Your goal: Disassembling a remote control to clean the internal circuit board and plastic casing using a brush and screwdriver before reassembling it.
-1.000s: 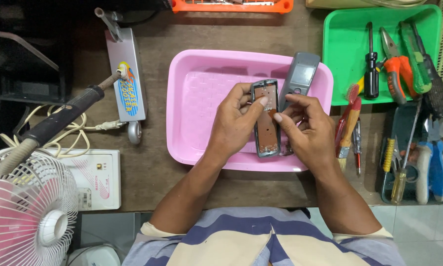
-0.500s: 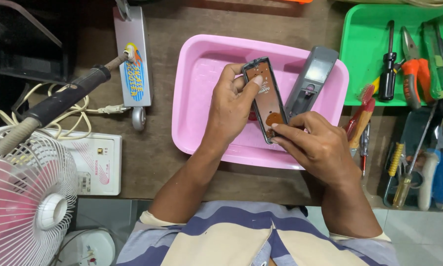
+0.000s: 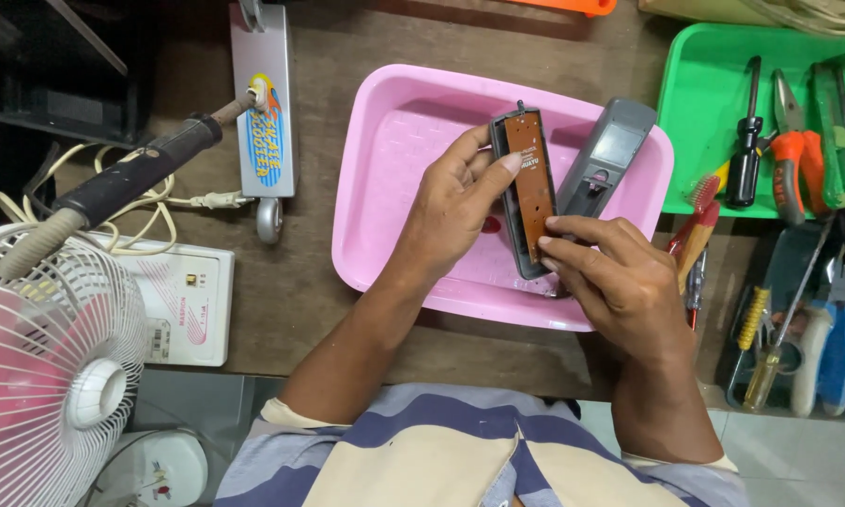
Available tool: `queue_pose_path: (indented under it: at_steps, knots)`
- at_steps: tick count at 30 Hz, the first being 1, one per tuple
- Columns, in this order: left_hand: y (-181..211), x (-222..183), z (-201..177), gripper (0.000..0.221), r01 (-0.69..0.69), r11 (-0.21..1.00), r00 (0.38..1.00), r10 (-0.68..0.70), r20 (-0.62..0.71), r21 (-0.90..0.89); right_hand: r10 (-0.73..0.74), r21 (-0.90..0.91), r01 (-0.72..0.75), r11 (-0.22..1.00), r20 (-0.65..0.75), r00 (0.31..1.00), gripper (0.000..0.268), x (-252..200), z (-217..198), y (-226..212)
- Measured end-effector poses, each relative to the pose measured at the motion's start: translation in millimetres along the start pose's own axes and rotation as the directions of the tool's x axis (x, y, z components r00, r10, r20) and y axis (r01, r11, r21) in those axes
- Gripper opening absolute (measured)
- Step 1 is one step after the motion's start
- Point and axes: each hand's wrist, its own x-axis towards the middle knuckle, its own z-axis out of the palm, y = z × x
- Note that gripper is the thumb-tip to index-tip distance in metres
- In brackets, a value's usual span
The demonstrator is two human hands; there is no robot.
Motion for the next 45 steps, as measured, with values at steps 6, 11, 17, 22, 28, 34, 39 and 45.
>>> queue_pose_path:
  at_steps: [6,11,17,22,28,34,39,45]
  knots:
    - [18.9,-11.7,6.1,0.042,0.065,0.991,0.998,-0.062,0.025,-0.120,-0.007,0.127,0.009,0.992,-0.018,1.000,0.013,4.2,-5.0,1.1]
    - [2.5,-9.4,-2.0,0.048,0.079,0.975,0.994,-0.062,0.089,-0.208,0.021,0.203,-0.018,0.979,-0.012,1.000,0.012,1.4,-7.3,4.2]
    - [36.0,-6.8,6.2,0.061,0.244,0.967,0.967,-0.237,0.093,-0.068,0.105,0.341,-0.107,0.934,0.023,0.994,0.010,-6.7,-13.2,5.6]
    - [15.9,-4.0,1.7,0.058,0.165,0.969,0.981,-0.142,0.132,-0.182,0.149,0.388,-0.150,0.910,0.032,0.988,0.011,-16.3,-12.7,17.5]
    - [11.0,-3.5,1.5,0.058,0.150,0.968,0.983,-0.124,0.139,-0.201,0.354,0.540,-0.317,0.780,0.038,0.935,0.014,-35.6,-6.3,35.5]
    - [14.6,-5.7,0.8,0.068,0.169,0.963,0.979,-0.141,0.144,-0.208,0.400,0.660,-0.314,0.683,0.022,0.916,0.019,-46.1,-2.1,51.7]
    - [19.4,-7.6,1.9,0.070,0.172,0.965,0.978,-0.143,0.151,-0.197,0.349,0.670,-0.252,0.699,-0.011,0.937,0.021,-47.8,-0.9,57.4]
    - [14.4,-6.9,1.5,0.069,0.163,0.961,0.979,-0.130,0.156,-0.225,0.342,0.704,-0.231,0.672,-0.018,0.940,0.021,-44.0,-0.9,52.8]
